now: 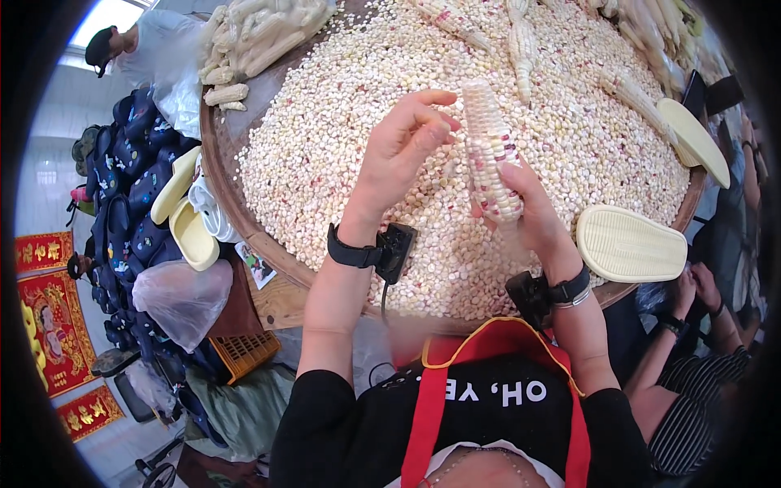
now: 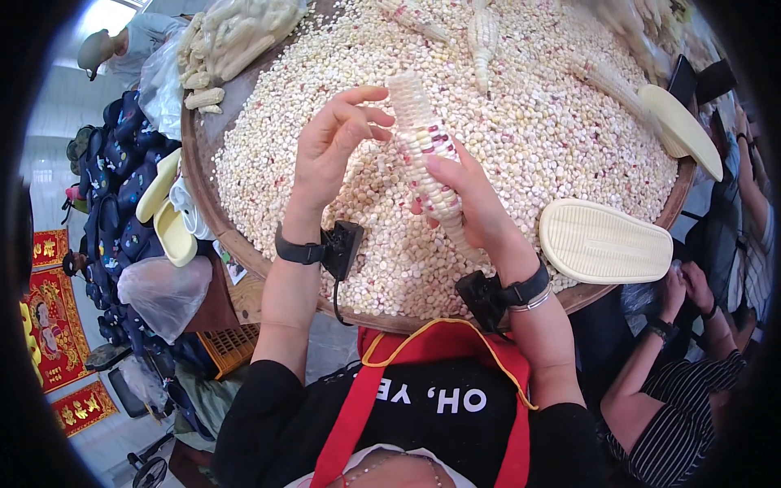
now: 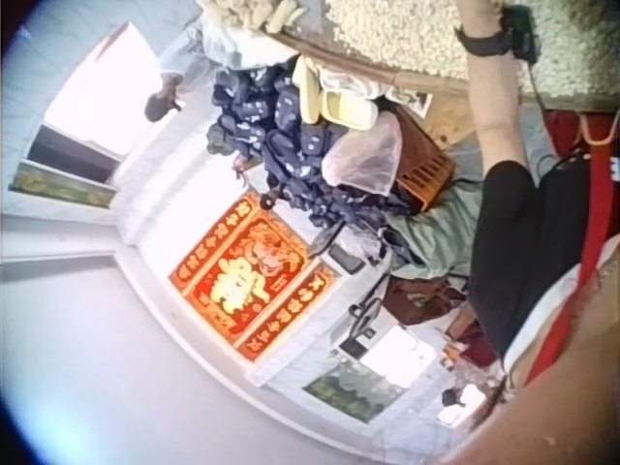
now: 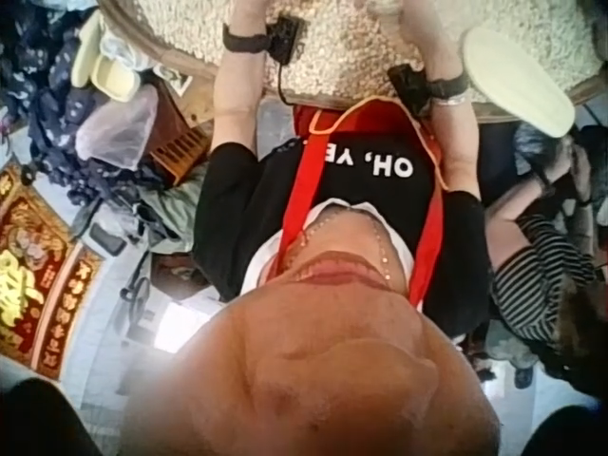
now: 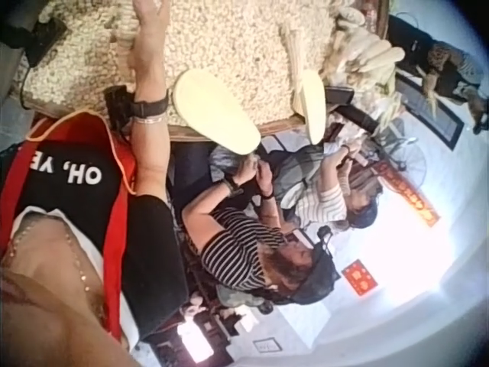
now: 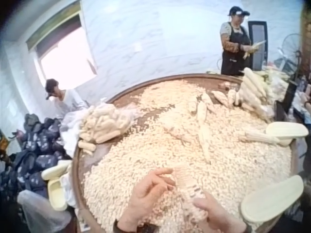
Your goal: Manually shelling corn kernels from the cob over a large circular tray.
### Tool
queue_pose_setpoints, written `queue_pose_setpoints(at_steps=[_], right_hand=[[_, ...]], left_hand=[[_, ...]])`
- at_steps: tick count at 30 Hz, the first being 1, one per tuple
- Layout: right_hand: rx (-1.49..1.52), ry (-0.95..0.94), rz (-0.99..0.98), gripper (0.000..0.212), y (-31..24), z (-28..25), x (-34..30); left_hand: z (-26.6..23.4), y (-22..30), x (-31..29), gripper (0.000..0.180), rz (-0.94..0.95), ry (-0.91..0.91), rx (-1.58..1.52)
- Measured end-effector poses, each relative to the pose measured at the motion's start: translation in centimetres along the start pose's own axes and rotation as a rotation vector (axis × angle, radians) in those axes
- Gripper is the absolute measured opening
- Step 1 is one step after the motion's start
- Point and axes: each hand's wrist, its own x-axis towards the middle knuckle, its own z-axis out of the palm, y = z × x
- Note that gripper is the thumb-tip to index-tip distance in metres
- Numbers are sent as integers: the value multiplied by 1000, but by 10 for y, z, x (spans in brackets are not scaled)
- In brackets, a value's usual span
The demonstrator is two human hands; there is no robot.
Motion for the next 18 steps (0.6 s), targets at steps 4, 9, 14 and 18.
queue_pose_setpoints(at_steps=[4, 9, 14, 18], right_hand=[[16, -13, 9, 45, 4, -2, 2], [43, -15, 4, 46, 4, 8, -1], [110, -39, 19, 47, 13, 7, 1], [108, -37, 57, 47, 11, 11, 0]], left_hand=[[1, -3, 0, 18, -19, 87, 38], [10, -1, -2, 53, -129, -45, -34], [15, 1, -2, 57, -142, -80, -63], [16, 0, -3, 51, -124, -26, 72]])
